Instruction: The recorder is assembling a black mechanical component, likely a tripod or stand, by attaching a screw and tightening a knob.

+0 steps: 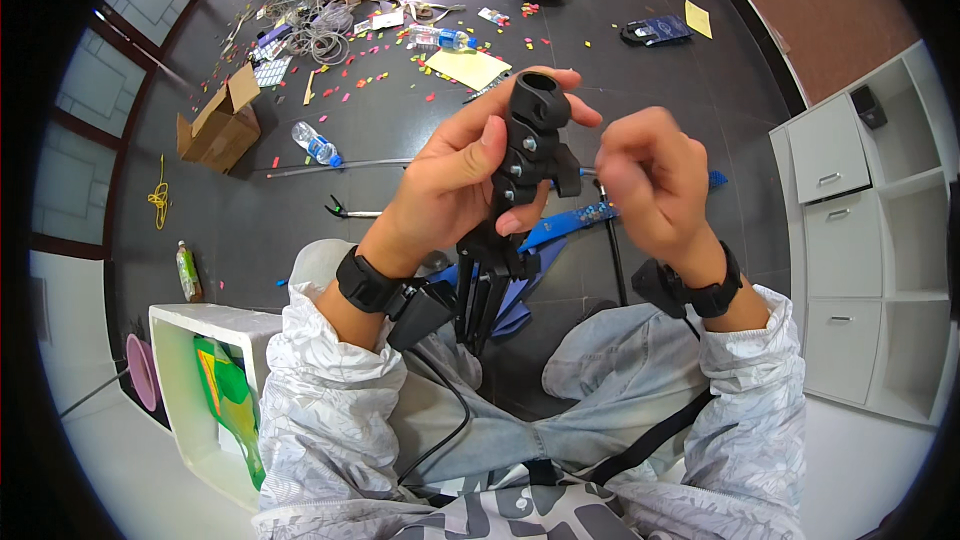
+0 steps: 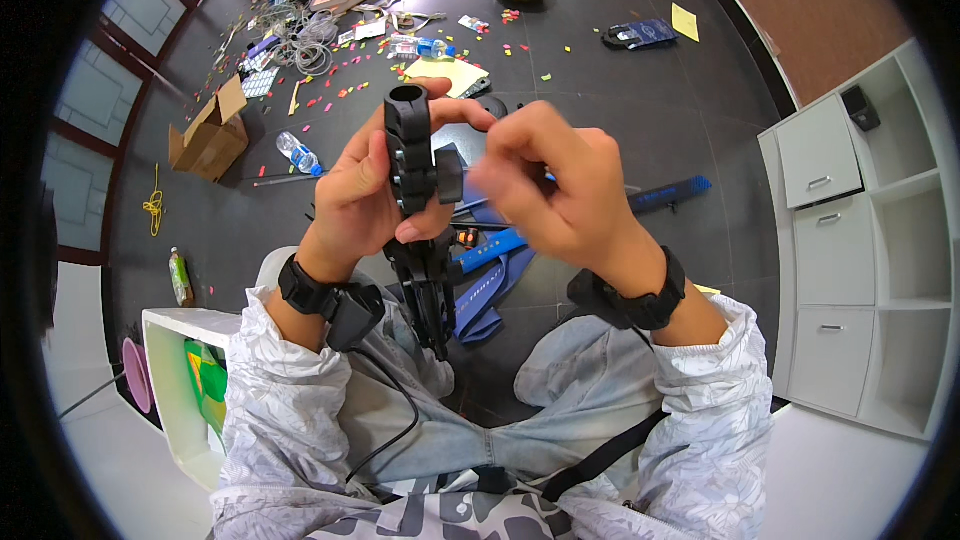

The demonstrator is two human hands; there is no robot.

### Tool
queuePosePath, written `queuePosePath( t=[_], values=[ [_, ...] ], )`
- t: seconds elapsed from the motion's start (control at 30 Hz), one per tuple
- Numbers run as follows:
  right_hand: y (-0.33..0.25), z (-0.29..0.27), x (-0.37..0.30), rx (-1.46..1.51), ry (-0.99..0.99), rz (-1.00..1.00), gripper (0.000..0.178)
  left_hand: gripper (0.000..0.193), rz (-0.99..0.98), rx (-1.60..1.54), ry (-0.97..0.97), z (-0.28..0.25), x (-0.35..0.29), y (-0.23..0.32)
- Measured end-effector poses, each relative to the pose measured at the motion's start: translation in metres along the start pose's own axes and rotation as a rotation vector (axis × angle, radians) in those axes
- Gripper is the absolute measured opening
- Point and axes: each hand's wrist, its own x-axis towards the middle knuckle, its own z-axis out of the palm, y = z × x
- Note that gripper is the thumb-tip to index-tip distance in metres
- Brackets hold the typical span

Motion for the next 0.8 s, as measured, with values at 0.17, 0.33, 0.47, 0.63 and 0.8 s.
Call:
queuePosePath(
  t=[0.17, 0.33, 0.47, 0.63, 0.8],
  values=[
    [0.000, 0.005, 0.002, -0.048, 0.026, -0.072, 0.012, 0.059, 0.015, -0.027, 0.007, -0.001, 0.000, 0.000],
    [0.004, -0.007, 0.001, 0.055, 0.050, 0.038, 0.010, 0.059, -0.022, 0.037, 0.019, 0.003, -0.001, -0.003],
    [-0.009, 0.006, 0.003, 0.093, -0.006, 0.117, 0.017, 0.058, 0.024, -0.020, -0.015, 0.000, 0.000, -0.001],
    [-0.007, 0.006, 0.002, 0.449, -0.057, 0.506, 0.035, 0.058, 0.015, 0.037, 0.016, 0.001, 0.004, -0.003],
    [-0.009, 0.010, 0.005, 0.335, 0.144, 0.461, 0.032, 0.058, -0.004, 0.055, 0.045, 0.000, -0.001, -0.003]
  ],
)
